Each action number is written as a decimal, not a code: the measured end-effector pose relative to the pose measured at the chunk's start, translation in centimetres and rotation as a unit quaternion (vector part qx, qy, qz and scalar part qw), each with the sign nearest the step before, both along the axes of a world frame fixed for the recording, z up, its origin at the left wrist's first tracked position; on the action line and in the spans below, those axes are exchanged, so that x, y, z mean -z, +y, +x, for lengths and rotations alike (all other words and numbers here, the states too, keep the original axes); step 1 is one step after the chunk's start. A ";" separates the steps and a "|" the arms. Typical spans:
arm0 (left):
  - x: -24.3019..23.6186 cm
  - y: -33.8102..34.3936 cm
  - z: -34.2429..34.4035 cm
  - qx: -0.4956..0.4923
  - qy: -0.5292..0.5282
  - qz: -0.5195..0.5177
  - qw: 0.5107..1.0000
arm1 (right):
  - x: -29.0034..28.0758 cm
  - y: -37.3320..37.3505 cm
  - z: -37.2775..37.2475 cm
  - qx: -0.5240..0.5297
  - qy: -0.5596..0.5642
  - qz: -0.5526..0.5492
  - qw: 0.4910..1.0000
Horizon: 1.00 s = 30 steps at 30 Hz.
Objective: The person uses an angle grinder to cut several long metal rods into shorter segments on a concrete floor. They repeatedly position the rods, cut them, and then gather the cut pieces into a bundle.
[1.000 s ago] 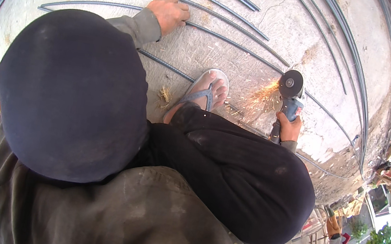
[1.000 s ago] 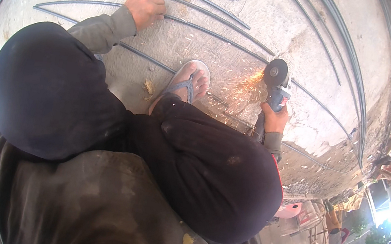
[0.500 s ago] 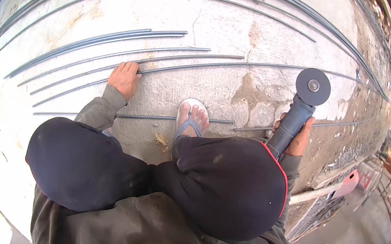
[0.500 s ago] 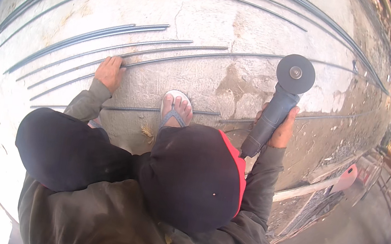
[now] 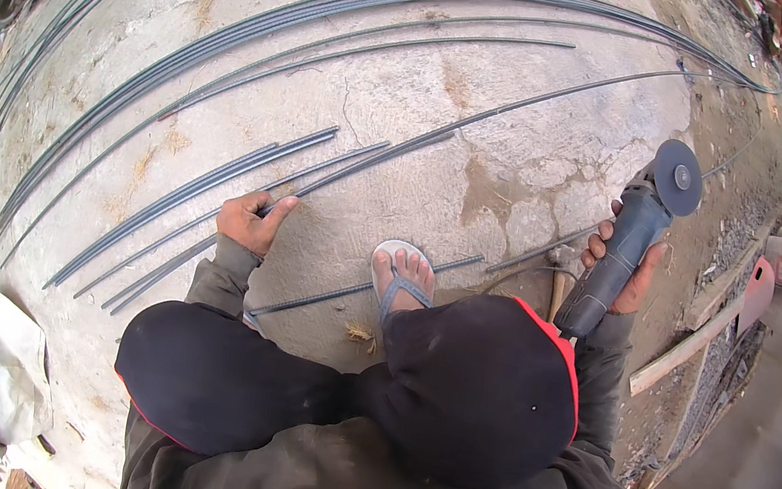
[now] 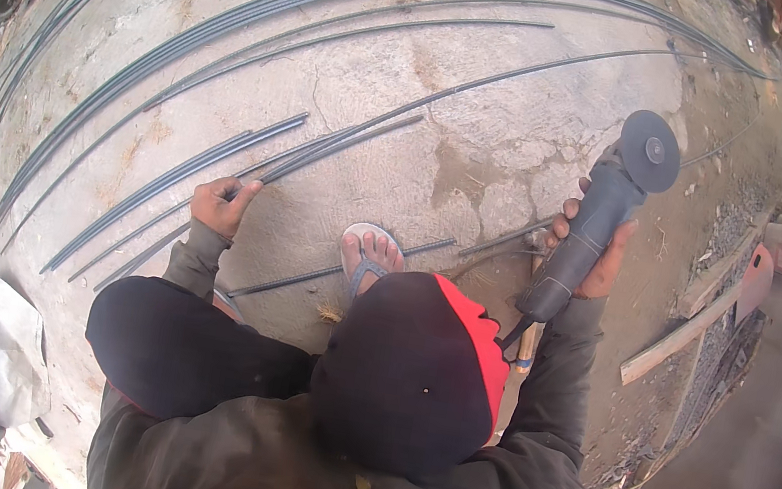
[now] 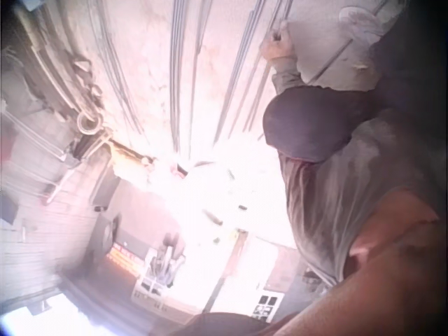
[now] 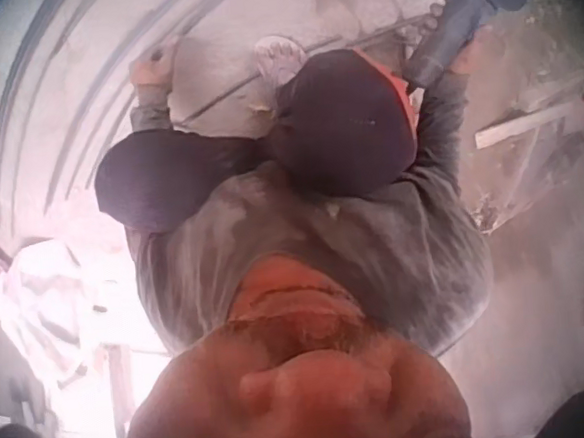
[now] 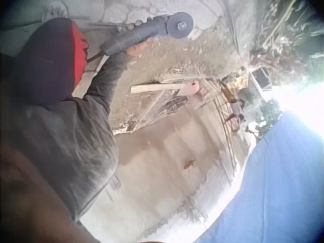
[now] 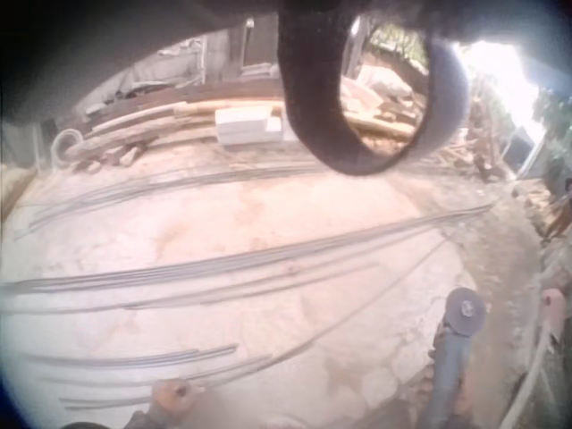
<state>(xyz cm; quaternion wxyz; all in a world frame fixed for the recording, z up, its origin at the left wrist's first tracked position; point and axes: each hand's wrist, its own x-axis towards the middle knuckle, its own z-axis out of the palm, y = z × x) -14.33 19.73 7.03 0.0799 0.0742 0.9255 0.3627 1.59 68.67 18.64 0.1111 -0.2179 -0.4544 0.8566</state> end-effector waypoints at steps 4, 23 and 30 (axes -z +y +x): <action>-5.6 -1.2 -3.5 0.081 -0.012 -0.008 0.997 | 1.2 0.0 -1.5 -0.004 0.015 -0.005 1.000; -1.7 -4.0 -2.7 0.168 -0.114 0.022 0.979 | 0.5 4.0 6.4 -0.038 -0.133 0.045 0.989; -1.5 -2.0 -4.5 0.137 -0.110 0.099 0.979 | 5.6 2.0 12.7 0.044 -0.340 0.051 0.938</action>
